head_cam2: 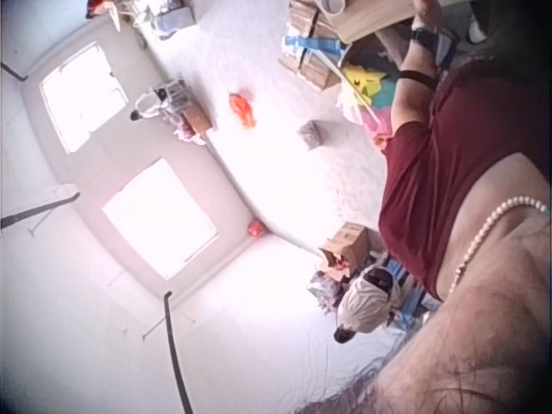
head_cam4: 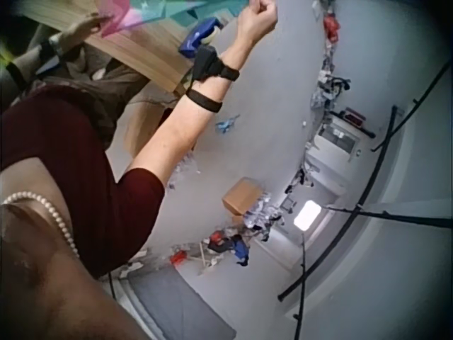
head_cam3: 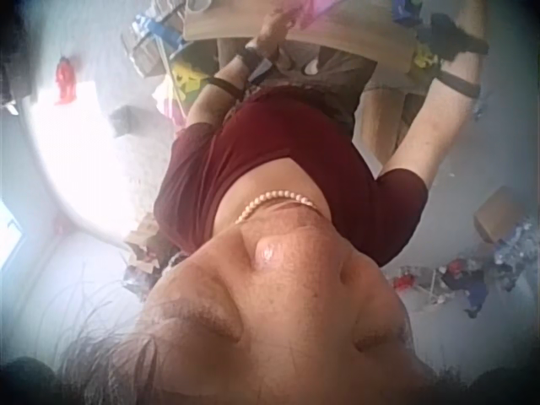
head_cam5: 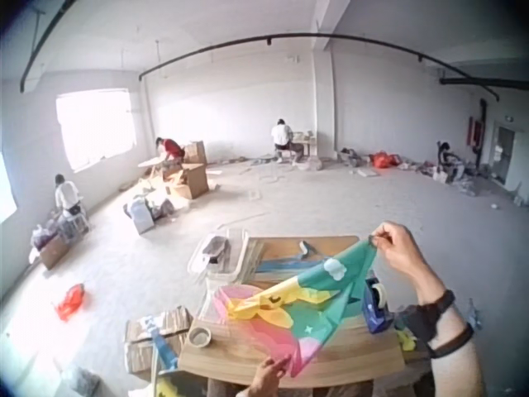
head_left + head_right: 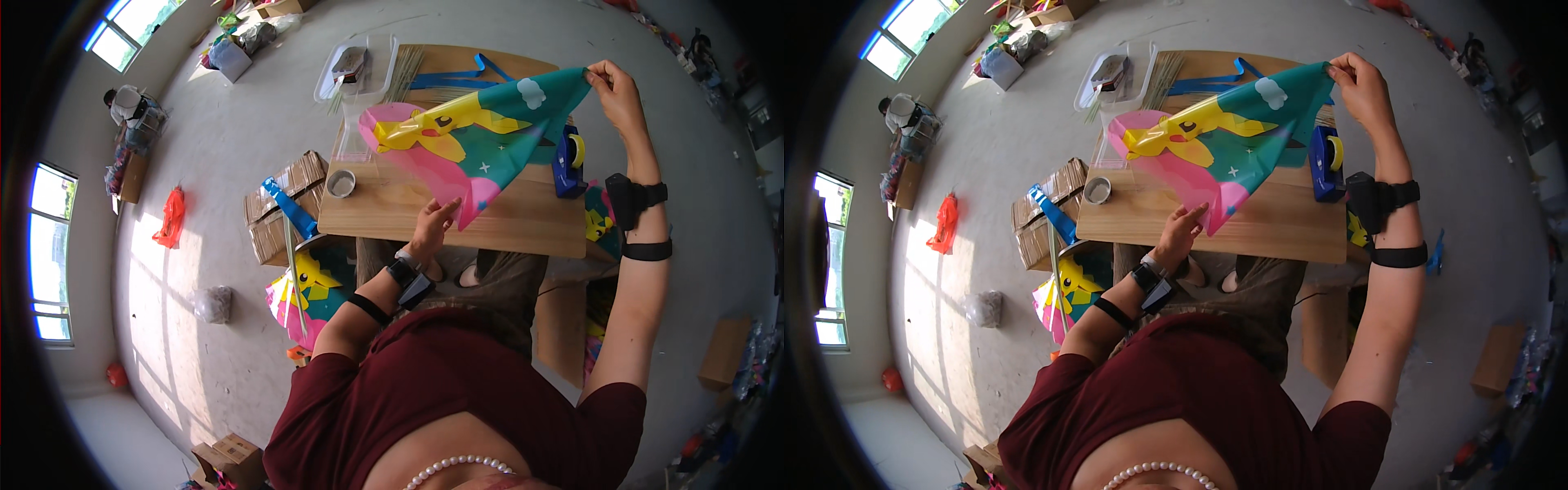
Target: The person assembles a Pikachu-themed kite by smoothing the printed fabric, applying clear tape to secure edges, and attaching a bamboo stick to the kite's frame. They handle the kite and tape by hand throughout the process.
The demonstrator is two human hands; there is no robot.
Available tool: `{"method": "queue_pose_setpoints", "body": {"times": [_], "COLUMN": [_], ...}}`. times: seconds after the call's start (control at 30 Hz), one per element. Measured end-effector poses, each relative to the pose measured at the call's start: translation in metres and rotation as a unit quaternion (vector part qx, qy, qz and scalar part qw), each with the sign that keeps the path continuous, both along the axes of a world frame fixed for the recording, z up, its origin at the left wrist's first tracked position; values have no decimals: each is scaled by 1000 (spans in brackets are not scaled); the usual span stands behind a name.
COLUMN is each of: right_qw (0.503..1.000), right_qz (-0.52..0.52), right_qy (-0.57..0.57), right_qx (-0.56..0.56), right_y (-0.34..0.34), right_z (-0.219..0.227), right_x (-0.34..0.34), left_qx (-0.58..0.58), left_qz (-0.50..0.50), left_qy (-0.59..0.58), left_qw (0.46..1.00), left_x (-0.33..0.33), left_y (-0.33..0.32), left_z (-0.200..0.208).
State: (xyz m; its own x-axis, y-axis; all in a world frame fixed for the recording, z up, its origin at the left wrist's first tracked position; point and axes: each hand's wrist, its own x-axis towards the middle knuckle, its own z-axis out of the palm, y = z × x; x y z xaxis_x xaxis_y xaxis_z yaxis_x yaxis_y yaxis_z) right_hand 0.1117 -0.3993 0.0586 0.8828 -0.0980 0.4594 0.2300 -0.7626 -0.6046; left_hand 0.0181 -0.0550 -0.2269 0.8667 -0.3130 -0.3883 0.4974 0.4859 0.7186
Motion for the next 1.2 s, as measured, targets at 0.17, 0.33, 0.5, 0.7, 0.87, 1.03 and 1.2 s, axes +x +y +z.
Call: {"method": "queue_pose_setpoints", "body": {"times": [0.17, 0.33, 0.5, 0.7, 0.87, 1.03, 1.2], "right_qw": [989, 962, 925, 922, 922, 954, 959], "right_qz": [-56, -96, -87, -80, -52, -137, -216], "right_qy": [67, 93, 106, 91, 51, -2, -32], "right_qx": [121, 239, 355, 367, 379, 268, 182], "right_y": [-34, -53, -65, -63, -67, -103, -112], "right_z": [-53, -112, -175, -223, -251, -269, -228], "right_x": [20, 23, 21, 23, 42, 69, 103], "left_qx": [2, 8, 78, -30, -154, -5, -43], "left_qz": [36, 16, -37, 55, 25, 37, -31], "left_qy": [-62, -60, -12, -9, -32, -62, -74], "left_qw": [997, 998, 996, 998, 987, 997, 996], "left_x": [6, 50, 98, 117, 144, 130, 159], "left_y": [8, 39, 67, 83, 94, 45, 26], "left_z": [27, 77, 71, 87, 105, 145, 126]}}
